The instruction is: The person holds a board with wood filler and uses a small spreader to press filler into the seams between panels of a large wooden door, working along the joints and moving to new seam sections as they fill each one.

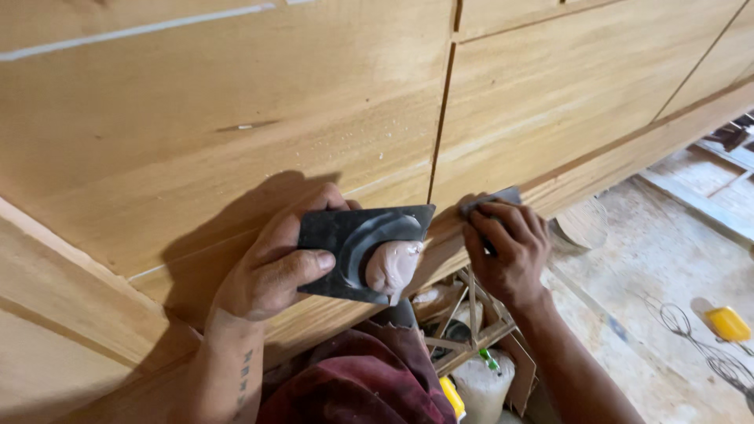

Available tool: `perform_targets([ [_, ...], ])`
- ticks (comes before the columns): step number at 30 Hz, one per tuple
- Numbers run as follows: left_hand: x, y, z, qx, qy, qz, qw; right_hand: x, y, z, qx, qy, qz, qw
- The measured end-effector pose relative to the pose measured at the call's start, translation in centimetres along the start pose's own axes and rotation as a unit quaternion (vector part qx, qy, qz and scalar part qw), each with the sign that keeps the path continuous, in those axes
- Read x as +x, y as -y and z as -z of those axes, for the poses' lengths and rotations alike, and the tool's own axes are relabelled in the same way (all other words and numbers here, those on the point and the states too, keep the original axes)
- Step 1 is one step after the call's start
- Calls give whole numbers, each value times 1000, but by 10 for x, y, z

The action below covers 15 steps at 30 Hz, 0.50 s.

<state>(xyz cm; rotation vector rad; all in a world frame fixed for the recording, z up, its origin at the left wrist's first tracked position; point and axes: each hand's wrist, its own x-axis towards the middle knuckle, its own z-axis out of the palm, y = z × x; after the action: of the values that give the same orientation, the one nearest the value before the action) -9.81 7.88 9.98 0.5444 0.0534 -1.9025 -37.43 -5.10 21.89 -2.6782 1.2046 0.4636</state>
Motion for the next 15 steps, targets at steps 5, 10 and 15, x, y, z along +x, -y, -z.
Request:
perform_targets([
  [5,5,-1,1,-49,5,19,999,19,-25,3,3,251,-50,967],
  [10,5,-12,-6,71,8,16,997,67,-39,11,-43,488,-87,867],
  [15,9,-10,-7,68,43,-50,996,61,-44,36,40,324,-46,944],
])
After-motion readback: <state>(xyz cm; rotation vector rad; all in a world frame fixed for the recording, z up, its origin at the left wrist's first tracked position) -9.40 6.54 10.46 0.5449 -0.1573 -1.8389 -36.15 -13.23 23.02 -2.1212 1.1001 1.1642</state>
